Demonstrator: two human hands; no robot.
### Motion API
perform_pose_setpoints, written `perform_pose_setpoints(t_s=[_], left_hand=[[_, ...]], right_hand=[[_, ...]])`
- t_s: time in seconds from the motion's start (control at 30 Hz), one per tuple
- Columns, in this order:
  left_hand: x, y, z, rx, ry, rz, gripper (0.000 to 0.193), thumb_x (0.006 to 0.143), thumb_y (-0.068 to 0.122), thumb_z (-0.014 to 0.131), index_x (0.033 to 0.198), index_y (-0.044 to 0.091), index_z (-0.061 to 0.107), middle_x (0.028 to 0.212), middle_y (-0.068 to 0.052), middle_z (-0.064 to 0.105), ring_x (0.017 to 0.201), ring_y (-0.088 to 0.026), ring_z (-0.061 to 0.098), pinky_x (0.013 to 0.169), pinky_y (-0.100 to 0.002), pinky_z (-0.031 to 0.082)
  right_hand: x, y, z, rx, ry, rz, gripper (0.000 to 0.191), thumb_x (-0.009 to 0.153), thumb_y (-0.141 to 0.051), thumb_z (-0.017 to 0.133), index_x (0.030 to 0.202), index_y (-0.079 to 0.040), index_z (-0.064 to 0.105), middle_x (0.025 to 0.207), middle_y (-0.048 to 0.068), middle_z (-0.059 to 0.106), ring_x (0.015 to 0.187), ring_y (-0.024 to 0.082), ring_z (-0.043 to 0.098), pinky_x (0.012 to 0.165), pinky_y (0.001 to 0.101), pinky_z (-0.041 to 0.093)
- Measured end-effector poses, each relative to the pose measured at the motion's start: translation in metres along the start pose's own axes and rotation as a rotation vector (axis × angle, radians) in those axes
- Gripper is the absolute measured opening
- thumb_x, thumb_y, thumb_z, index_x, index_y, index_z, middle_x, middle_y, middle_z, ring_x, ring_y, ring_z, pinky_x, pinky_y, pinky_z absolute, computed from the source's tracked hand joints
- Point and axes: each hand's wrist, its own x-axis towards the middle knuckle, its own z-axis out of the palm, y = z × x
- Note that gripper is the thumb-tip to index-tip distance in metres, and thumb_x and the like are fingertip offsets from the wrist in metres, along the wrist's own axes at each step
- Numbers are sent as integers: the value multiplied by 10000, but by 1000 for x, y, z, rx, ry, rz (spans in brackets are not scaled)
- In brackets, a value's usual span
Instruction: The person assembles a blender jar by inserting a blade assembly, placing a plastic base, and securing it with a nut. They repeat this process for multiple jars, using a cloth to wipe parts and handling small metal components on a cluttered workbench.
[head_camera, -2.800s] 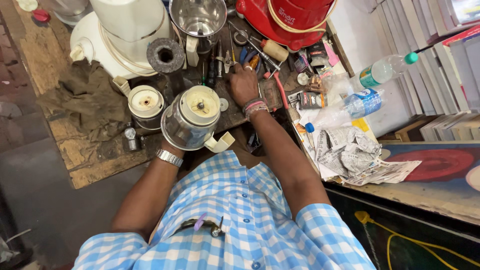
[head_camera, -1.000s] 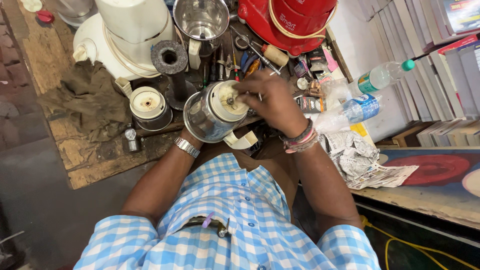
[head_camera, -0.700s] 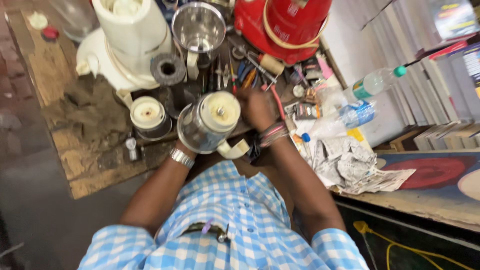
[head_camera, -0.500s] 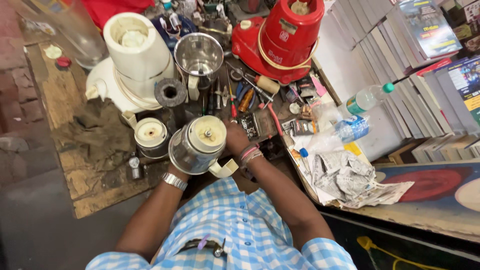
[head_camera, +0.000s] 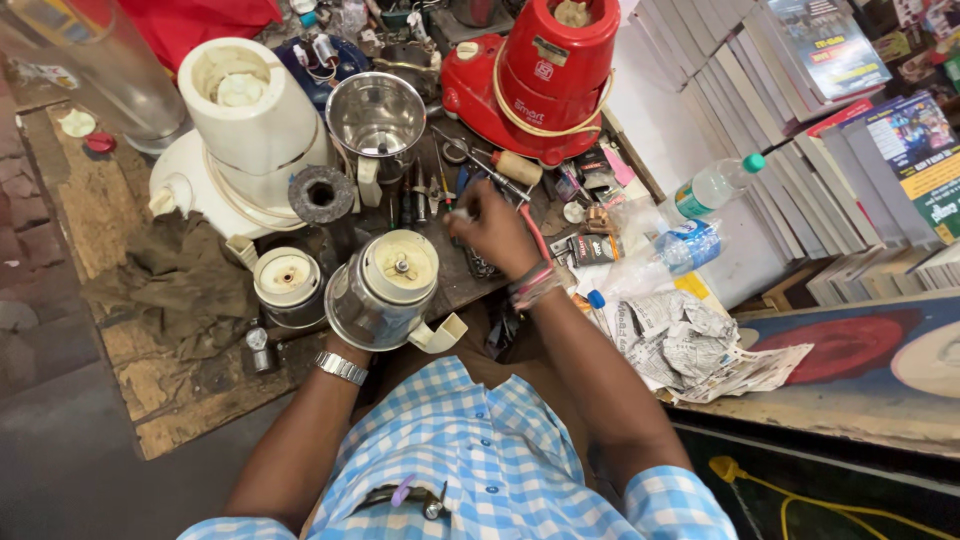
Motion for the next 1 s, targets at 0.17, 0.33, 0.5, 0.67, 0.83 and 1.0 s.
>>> perform_pose_setpoints(t_s=[0.17, 0.33, 0.5, 0.67, 0.83, 1.0], left_hand=[[10, 7, 14, 18, -56, 34, 693, 953, 283, 722, 1524, 42, 413, 1502, -129, 552, 1366, -237, 568, 1159, -379, 483], [16, 8, 21, 40, -97, 65, 683, 954, 279, 719, 1520, 44, 419, 1499, -126, 557, 1363, -236, 570, 1156, -376, 484], [20, 8, 22, -7, -126, 71, 674, 955, 275, 717, 1517, 46, 425, 1495, -124, 561, 1360, -235, 573, 1154, -374, 484], [21, 13, 28, 315, -108, 155, 664, 956, 271, 714, 1513, 48, 430, 1492, -121, 565, 1357, -234, 575, 1151, -372, 485], [22, 29, 38, 722, -110, 295, 630, 958, 293, 714, 1484, 66, 454, 1459, -97, 570, 1333, -216, 570, 1135, -342, 475], [17, 41, 41, 1048, -120, 446, 641, 956, 180, 694, 1515, 43, 414, 1478, -120, 549, 1348, -225, 551, 1150, -348, 440]], right_hand=[[-8, -68, -74, 523, -268, 31, 340, 896, -81, 725, 1209, -30, 602, 1091, 88, 701, 940, 140, 706, 801, 347, 634], [-29, -115, -104, 495, -499, -197, 422, 949, -67, 710, 1353, -31, 595, 1264, 95, 711, 1154, 150, 701, 1010, 327, 601], [-51, -142, -93, -227, -269, -426, 439, 832, -124, 799, 1251, -75, 676, 1098, 98, 732, 1012, 258, 719, 865, 385, 564], [-56, -148, -79, -535, -232, -625, 379, 772, -161, 777, 1143, -97, 732, 1047, 114, 683, 1003, 371, 655, 852, 473, 522], [-55, -142, -81, -479, -317, -607, 332, 836, -139, 734, 1155, -49, 723, 1075, 146, 671, 980, 357, 659, 843, 467, 522], [-48, -140, -87, -409, -349, -583, 284, 843, -128, 708, 1111, -41, 746, 998, 147, 690, 953, 346, 672, 836, 450, 528]])
